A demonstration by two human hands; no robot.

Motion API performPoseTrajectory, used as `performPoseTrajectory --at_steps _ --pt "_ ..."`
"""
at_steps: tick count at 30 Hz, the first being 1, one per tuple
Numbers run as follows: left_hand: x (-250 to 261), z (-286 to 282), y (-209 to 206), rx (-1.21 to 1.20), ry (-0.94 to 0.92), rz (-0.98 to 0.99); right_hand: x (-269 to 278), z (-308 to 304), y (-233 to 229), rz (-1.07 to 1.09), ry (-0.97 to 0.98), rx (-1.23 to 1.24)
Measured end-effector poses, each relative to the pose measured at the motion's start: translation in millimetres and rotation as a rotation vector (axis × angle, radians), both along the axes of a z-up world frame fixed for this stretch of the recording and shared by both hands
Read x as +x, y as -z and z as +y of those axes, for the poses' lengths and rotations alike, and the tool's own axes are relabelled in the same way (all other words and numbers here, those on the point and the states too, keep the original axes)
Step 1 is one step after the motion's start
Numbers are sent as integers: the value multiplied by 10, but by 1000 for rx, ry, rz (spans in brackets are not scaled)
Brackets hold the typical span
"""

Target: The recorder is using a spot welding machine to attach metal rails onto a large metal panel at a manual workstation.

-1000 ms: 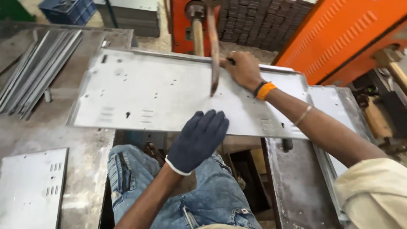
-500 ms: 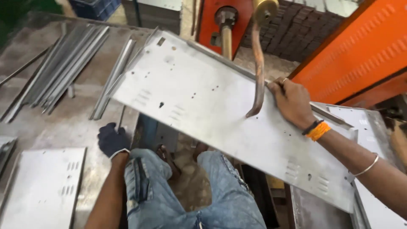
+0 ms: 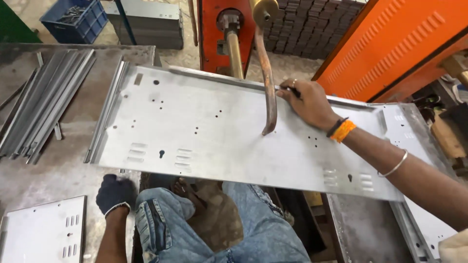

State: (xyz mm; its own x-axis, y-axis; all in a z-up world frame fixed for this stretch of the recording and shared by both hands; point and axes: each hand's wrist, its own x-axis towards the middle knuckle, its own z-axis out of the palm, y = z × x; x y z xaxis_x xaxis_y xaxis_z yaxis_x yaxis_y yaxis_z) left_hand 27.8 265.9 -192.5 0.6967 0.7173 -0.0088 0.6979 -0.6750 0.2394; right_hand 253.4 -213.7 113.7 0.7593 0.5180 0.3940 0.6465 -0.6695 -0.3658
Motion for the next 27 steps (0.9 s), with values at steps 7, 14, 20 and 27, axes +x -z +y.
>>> performPoseTrajectory --at_steps 7,14,20,27 --pt "271 297 488 -186 157 -257 147 44 -41 -3 -71 -79" --pt "-106 802 1456 -395 271 -545 211 83 -22 36 -87 -105" --pt "-1005 655 1114 -311 483 -401 255 96 -9 -10 -169 -60" --pt "-1025 750 58 -840 -179 -778 481 100 103 -5 -194 -62"
